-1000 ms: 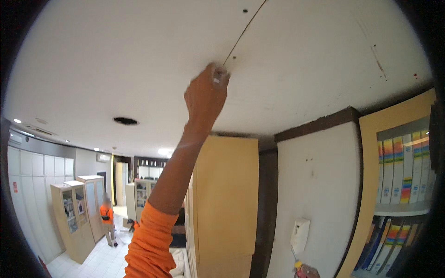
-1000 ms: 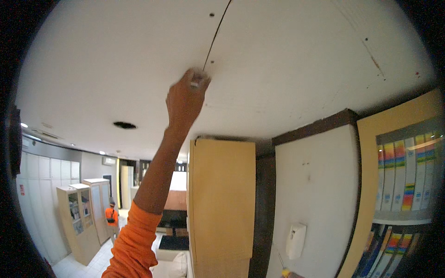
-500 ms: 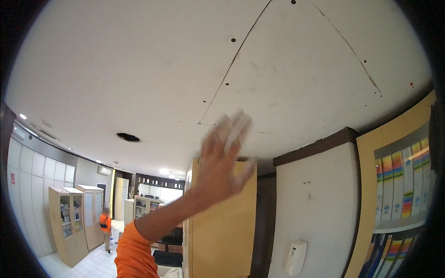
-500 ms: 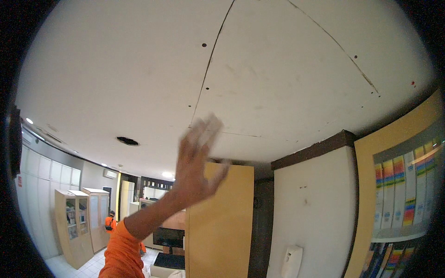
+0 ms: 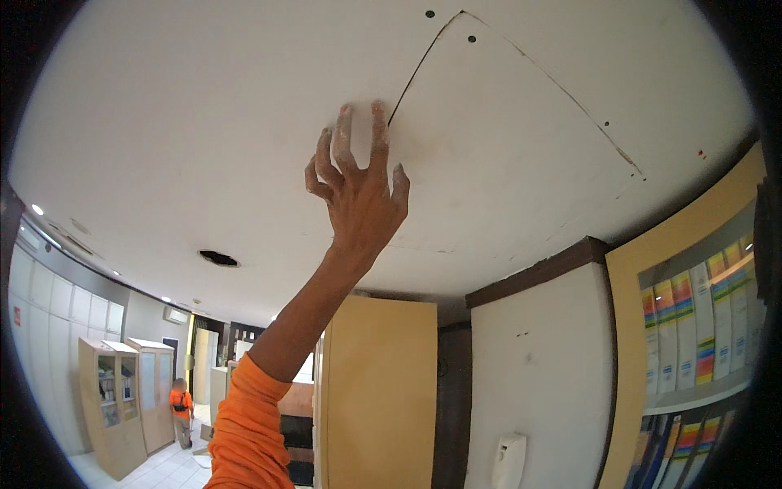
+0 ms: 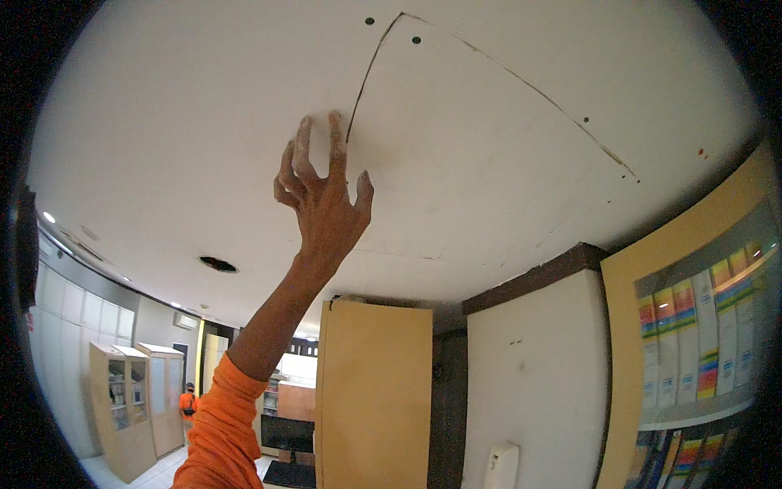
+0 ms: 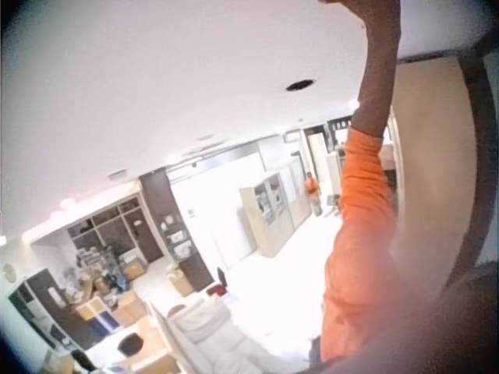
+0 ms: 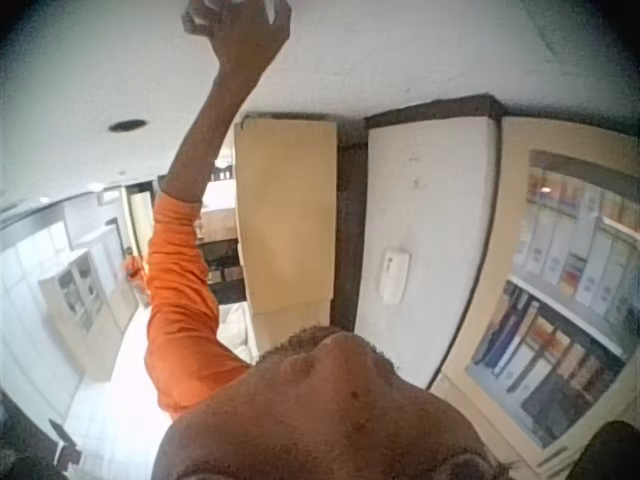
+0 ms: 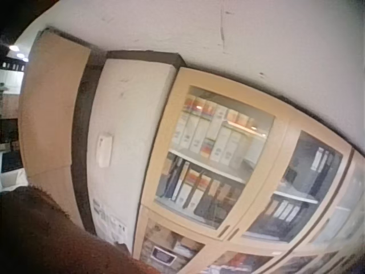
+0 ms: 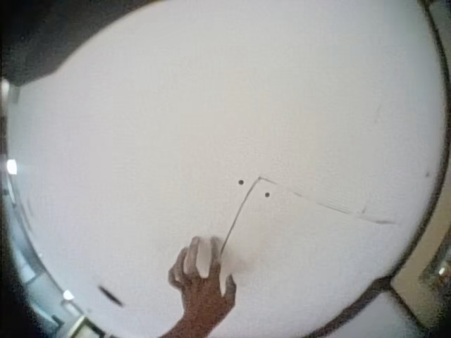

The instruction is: The person climbs a ladder and uses a screwdriver to fasten screws into the ceiling, securing ceiling panels in place. The person works on multiple screw holes along the ceiling edge near a wall cabinet.

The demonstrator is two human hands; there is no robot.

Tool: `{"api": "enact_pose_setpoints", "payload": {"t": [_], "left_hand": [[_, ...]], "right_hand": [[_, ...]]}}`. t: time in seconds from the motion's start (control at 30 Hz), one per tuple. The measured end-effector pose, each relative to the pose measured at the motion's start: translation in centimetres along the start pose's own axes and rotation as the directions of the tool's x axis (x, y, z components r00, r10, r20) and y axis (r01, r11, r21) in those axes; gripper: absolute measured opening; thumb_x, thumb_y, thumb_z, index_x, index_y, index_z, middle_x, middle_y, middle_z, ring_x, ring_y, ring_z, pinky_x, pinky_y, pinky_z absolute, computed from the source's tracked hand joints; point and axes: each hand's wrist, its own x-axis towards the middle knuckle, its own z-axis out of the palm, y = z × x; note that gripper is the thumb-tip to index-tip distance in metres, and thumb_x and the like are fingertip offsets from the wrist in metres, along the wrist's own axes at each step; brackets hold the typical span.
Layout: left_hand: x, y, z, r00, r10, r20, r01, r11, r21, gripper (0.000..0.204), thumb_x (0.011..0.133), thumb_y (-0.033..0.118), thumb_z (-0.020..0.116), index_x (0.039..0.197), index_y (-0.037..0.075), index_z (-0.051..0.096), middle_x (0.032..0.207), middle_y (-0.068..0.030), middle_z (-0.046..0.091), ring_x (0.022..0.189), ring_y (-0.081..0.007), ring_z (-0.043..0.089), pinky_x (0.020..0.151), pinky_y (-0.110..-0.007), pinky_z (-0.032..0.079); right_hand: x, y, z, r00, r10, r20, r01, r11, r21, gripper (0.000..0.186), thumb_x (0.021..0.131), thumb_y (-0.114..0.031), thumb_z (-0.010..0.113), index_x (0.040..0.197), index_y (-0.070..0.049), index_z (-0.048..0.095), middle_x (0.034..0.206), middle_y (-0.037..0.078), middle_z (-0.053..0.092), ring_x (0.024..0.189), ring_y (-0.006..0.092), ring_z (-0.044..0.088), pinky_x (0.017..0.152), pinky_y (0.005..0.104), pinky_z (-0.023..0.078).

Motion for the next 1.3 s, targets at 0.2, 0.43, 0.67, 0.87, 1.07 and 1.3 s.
{"api": "enact_pose_setpoints", "payload": {"t": [0.2,0.43,0.67,0.87,1.07,1.3], "left_hand": [[5.9,1.2,-0.1,0.967,0.081,-0.241,-0.094,0.994,-0.046,0.081,0.09,0.039,0.068,0.162,0.025,0.033,0.163,-0.0165,0.018,0.143,-0.0414,0.017,0.106,-0.062,0.019],[9.8,3.3,-1.6,0.948,0.143,-0.283,-0.14,0.99,0.03,0.078,0.091,0.05,0.068,0.159,0.03,0.037,0.165,-0.0123,0.019,0.147,-0.04,0.013,0.108,-0.062,0.017],[8.2,3.5,-1.3,0.968,0.135,-0.211,-0.139,0.99,-0.004,0.075,0.092,0.046,0.068,0.159,0.032,0.038,0.166,-0.0124,0.018,0.146,-0.0394,0.015,0.108,-0.061,0.018],[8.6,5.0,-0.2,0.947,0.148,-0.286,-0.136,0.989,0.061,0.072,0.091,0.041,0.068,0.157,0.035,0.042,0.164,-0.0153,0.021,0.144,-0.0404,0.018,0.105,-0.062,0.021],[7.5,3.9,-1.3,0.97,0.146,-0.193,-0.153,0.988,-0.022,0.078,0.09,0.039,0.07,0.16,0.034,0.036,0.165,-0.0104,0.018,0.145,-0.0378,0.018,0.105,-0.065,0.022],[3.1,3.7,-4.5,0.996,0.036,-0.078,-0.063,0.923,-0.38,0.069,0.088,0.03,0.07,0.151,0.021,0.045,0.147,-0.0164,0.038,0.14,-0.0376,0.028,0.107,-0.061,0.024]], "right_hand": [[0.0,0.7,0.5,1.0,0.015,-0.006,-0.015,1.0,0.0,0.033,0.108,-0.033,0.05,0.115,-0.004,0.064,0.088,0.013,0.065,0.078,0.0259,0.063,0.065,0.0388,0.051],[0.0,1.4,0.6,1.0,0.024,-0.017,-0.024,1.0,-0.004,0.034,0.109,-0.033,0.049,0.117,-0.003,0.064,0.092,0.015,0.066,0.084,0.0283,0.064,0.069,0.0406,0.052],[0.0,2.0,0.9,0.999,0.031,-0.035,-0.031,1.0,-0.001,0.035,0.109,-0.033,0.049,0.119,-0.003,0.064,0.096,0.017,0.068,0.089,0.0307,0.065,0.072,0.0425,0.053],[0.0,2.0,1.9,0.998,0.029,-0.051,-0.029,1.0,-0.009,0.036,0.109,-0.032,0.048,0.121,-0.002,0.063,0.1,0.019,0.069,0.093,0.0327,0.066,0.076,0.0442,0.054],[0.2,1.5,3.3,0.994,-0.048,-0.097,0.044,0.998,-0.043,0.037,0.109,-0.032,0.047,0.122,-0.001,0.063,0.103,0.021,0.07,0.098,0.0347,0.067,0.079,0.0458,0.055],[0.6,-11.6,3.0,0.428,-0.821,-0.378,0.756,0.554,-0.348,0.039,0.109,-0.032,0.047,0.124,0.0,0.063,0.107,0.023,0.071,0.103,0.0371,0.068,0.082,0.0477,0.056]]}}
